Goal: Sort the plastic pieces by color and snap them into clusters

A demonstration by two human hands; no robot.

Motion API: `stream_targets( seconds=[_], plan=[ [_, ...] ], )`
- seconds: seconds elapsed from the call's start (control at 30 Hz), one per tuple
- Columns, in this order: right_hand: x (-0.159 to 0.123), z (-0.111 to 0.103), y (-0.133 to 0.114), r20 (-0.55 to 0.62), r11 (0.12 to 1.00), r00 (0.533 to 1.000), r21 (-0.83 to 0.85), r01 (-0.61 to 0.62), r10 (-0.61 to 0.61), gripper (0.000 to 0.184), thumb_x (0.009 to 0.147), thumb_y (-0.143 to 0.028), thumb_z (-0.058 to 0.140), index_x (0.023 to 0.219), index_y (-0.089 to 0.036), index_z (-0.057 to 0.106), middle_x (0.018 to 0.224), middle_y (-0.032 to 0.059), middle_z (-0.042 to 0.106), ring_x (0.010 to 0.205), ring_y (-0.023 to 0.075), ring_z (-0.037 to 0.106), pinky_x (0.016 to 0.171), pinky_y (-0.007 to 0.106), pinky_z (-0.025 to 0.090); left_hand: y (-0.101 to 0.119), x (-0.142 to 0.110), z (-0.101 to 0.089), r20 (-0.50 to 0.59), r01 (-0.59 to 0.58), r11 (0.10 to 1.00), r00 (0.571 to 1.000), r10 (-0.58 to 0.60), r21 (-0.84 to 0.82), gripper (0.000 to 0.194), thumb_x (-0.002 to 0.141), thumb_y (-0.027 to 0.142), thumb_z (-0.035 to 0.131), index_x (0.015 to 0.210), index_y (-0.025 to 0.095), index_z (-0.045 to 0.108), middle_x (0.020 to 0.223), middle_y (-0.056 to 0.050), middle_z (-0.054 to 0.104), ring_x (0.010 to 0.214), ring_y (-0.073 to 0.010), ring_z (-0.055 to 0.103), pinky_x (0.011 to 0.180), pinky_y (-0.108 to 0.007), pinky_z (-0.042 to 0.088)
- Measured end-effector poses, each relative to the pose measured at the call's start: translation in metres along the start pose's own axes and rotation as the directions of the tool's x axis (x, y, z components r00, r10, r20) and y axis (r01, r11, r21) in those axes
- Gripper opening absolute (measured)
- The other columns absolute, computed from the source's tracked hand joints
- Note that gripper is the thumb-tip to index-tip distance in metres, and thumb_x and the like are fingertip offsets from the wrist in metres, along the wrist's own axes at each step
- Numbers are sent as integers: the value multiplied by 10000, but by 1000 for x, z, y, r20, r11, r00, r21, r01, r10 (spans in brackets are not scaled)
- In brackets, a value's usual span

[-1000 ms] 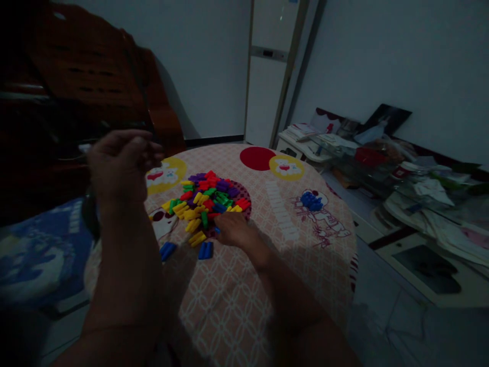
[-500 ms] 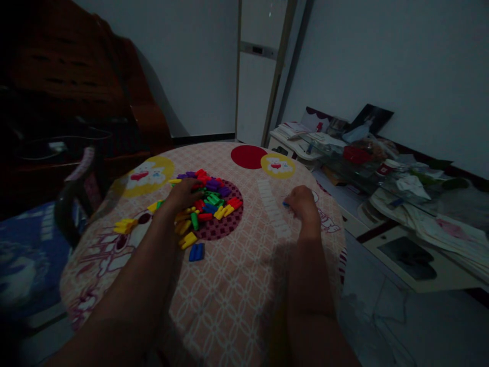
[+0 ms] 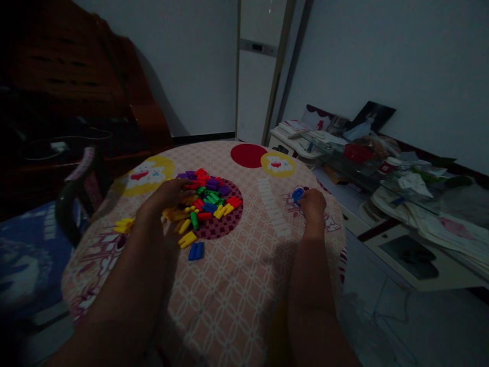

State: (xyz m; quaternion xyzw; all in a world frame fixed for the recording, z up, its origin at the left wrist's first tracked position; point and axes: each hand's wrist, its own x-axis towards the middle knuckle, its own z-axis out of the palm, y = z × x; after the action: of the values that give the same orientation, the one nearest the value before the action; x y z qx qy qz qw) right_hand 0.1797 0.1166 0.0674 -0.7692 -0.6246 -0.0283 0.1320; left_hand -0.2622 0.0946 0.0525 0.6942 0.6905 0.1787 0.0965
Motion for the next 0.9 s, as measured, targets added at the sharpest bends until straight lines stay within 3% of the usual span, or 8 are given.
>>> stream_targets(
  seconds=[0.27,0.33,0.43,0.53,0.67,0.73,0.8,0.9],
  plan=[
    [-1,-7,-11,-119,997,993,77,7,2,175,731,-132,656,864,-140,769,942,143,751,893,256,681,770,320,487,-8,-16,-27,-54,93,993,994,-97,-71,419,827,412,624,1180,208,718,1163,-95,735,1047,-272,682,909,-325,522],
    [-3,-12,-28,-161,982,985,170,86,-59,155,750,-168,653,853,-143,767,890,129,750,848,246,677,758,324,481,-10,-20,-32,-59,118,987,990,-125,-113,423,824,396,644,1196,206,711,1156,-94,736,1018,-254,689,892,-316,525],
    [-20,-17,-75,-180,875,939,344,339,-293,128,773,-202,655,825,-146,757,802,96,739,759,217,662,734,315,468,-17,-27,-39,-84,144,979,984,-157,-147,407,834,344,647,1217,214,698,1152,-90,736,1001,-235,692,882,-315,527],
    [-60,-16,-135,-95,675,796,476,564,-598,121,808,-199,648,854,-164,754,800,59,735,749,188,655,728,288,452,-27,-35,-47,-118,187,969,971,-207,-162,391,847,323,638,1221,220,692,1182,-83,725,988,-219,692,883,-313,524],
    [-127,1,-190,36,350,390,521,779,-920,110,884,-214,634,929,-183,729,916,58,722,868,179,642,776,275,427,-35,-48,-61,-198,231,959,945,-261,-161,400,852,338,631,1223,203,687,1212,-85,712,996,-214,681,895,-310,514],
    [-152,15,-198,74,266,266,507,820,-961,144,860,-245,705,989,-181,708,972,70,703,931,192,626,819,288,418,-35,-53,-67,-242,230,959,933,-265,-164,403,857,353,621,1225,199,685,1195,-87,716,1006,-218,675,894,-315,514],
    [-166,29,-196,95,235,217,489,840,-972,192,834,-235,745,1008,-173,688,1012,86,681,980,207,610,852,306,412,-33,-56,-70,-273,217,961,927,-258,-169,402,863,361,612,1224,201,686,1184,-86,719,1012,-220,673,892,-317,516],
    [-171,39,-189,83,219,205,498,839,-975,243,816,-201,763,1038,-160,674,1056,99,667,1041,224,592,893,328,406,-29,-56,-71,-269,196,964,933,-240,-182,399,863,366,609,1223,210,685,1182,-81,719,1002,-216,676,889,-318,517]
  ],
)
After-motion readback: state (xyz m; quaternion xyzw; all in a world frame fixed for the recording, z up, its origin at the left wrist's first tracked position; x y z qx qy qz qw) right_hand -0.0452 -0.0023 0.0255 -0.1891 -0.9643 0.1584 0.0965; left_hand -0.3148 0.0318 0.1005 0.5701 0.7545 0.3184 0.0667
